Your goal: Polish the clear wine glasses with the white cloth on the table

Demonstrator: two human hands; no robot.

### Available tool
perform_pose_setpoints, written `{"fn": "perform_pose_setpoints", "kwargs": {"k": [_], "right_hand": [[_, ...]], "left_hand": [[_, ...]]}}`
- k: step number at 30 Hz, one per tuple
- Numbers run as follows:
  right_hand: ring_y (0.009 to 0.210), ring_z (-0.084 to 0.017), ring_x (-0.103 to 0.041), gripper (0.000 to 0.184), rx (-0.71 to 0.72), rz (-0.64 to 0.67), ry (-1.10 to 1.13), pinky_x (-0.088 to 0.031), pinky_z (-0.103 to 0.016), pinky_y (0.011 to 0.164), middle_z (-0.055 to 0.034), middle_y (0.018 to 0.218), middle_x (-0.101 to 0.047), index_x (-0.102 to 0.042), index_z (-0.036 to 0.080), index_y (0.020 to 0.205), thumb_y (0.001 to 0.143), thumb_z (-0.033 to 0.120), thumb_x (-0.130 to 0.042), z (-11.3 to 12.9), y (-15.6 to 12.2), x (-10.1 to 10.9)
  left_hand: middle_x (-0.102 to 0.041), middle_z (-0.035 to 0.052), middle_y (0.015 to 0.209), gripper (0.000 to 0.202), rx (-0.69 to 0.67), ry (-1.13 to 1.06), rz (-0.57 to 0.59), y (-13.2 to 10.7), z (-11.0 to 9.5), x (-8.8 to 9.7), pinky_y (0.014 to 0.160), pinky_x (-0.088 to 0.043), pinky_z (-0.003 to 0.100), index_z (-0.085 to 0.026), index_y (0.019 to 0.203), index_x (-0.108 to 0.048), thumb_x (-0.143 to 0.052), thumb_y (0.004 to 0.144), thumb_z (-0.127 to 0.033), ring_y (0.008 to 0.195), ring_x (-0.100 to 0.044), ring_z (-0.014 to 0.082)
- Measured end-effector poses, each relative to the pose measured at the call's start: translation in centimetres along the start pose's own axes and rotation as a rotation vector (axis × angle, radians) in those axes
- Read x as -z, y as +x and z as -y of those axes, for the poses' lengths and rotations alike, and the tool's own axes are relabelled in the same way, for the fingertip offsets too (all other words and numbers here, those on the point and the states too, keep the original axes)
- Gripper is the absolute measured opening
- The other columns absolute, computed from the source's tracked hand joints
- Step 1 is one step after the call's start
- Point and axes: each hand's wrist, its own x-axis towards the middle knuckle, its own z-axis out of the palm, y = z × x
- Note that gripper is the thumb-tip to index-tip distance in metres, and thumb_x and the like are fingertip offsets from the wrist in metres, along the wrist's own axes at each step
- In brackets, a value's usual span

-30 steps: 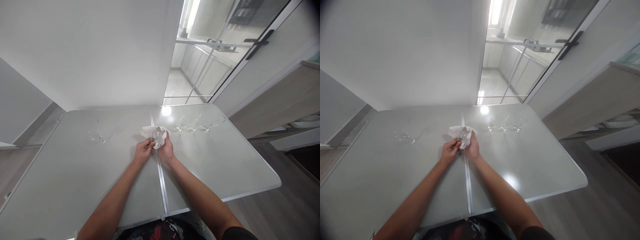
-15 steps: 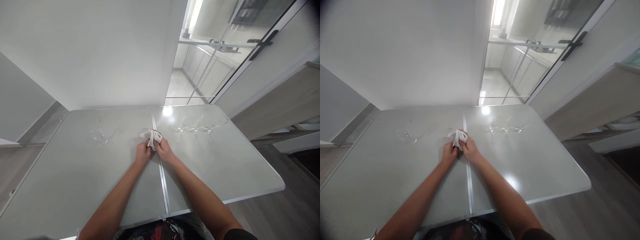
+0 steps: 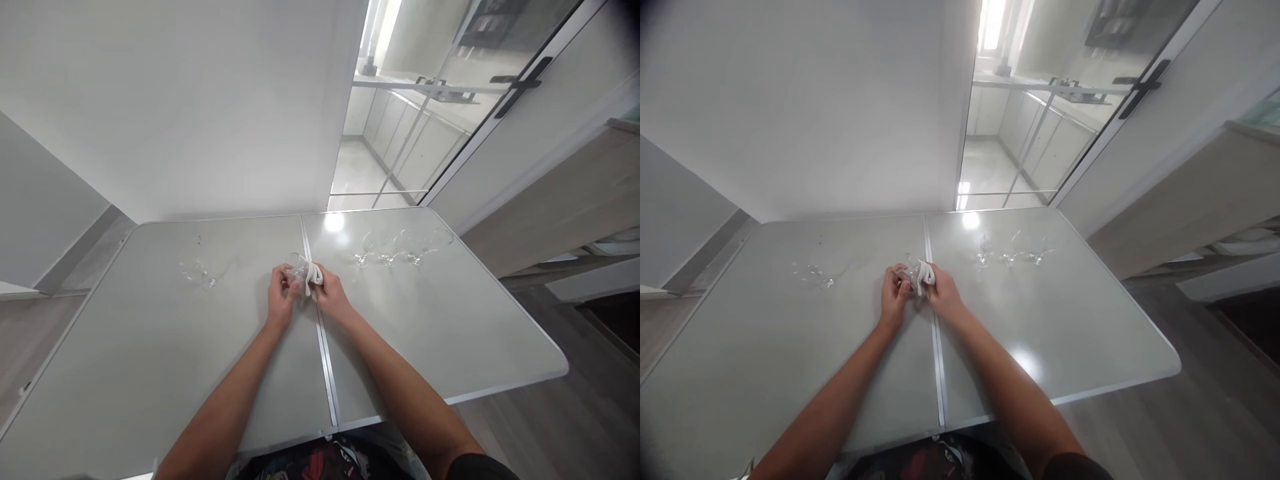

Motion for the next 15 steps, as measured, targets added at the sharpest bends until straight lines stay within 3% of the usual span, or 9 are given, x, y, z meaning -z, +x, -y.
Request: {"fn": "perform_pose_setpoints", "kwargs": {"k": [2,4,8,11,15], "right_hand": [[0.079,-0.020,-0.059,0.023,-0.124,0.093,0.231,-0.047,-0.031,0.076,-0.0039,0.088,-0.068,-0.068,0.019,0.106,0.087,0.028,-0.058,0.1,-0.1,-0.3],[0.074,-0.018,-0.058,0.021,-0.268,0.194,0.446,-0.047,-0.029,0.069,-0.0031,0.083,-0.067,-0.067,0.018,0.098,0.083,0.033,-0.064,0.1,-0.3,-0.8],[0.068,-0.016,-0.056,0.022,-0.395,0.295,0.563,-0.044,-0.026,0.063,-0.0016,0.078,-0.064,-0.064,0.018,0.090,0.078,0.034,-0.070,0.2,-0.7,-1.5],[0.070,-0.016,-0.055,0.018,-0.291,0.304,0.388,-0.042,-0.026,0.065,-0.0011,0.080,-0.064,-0.063,0.018,0.090,0.082,0.034,-0.066,0.5,-0.6,-1.3],[0.072,-0.019,-0.055,0.013,-0.131,0.140,-0.130,-0.039,-0.028,0.068,-0.0033,0.080,-0.066,-0.065,0.020,0.095,0.085,0.027,-0.062,1.0,-0.6,-1.3]], "left_hand": [[-0.066,0.0077,0.111,0.055,0.059,-0.152,-0.053,0.4,-0.5,0.0,0.084,-0.051,0.029,-0.023,0.126,-0.058,-0.070,0.085,-0.057,0.098,-0.065,0.0205],[-0.066,0.0122,0.124,0.063,0.151,-0.352,0.002,0.7,-1.0,-0.1,0.090,-0.052,0.034,-0.023,0.134,-0.054,-0.070,0.084,-0.059,0.107,-0.066,0.0239],[-0.071,0.0154,0.117,0.062,0.217,-0.506,0.092,0.8,-1.7,-0.2,0.090,-0.053,0.038,-0.019,0.132,-0.055,-0.065,0.087,-0.060,0.104,-0.069,0.0261],[-0.074,0.0113,0.105,0.050,0.175,-0.449,-0.002,0.6,-1.2,-0.5,0.083,-0.055,0.033,-0.018,0.121,-0.059,-0.064,0.090,-0.057,0.094,-0.071,0.0219],[-0.073,0.0102,0.106,0.048,0.147,-0.392,-0.104,0.7,-0.2,-0.7,0.084,-0.056,0.032,-0.020,0.121,-0.056,-0.068,0.088,-0.052,0.096,-0.071,0.0208]]}}
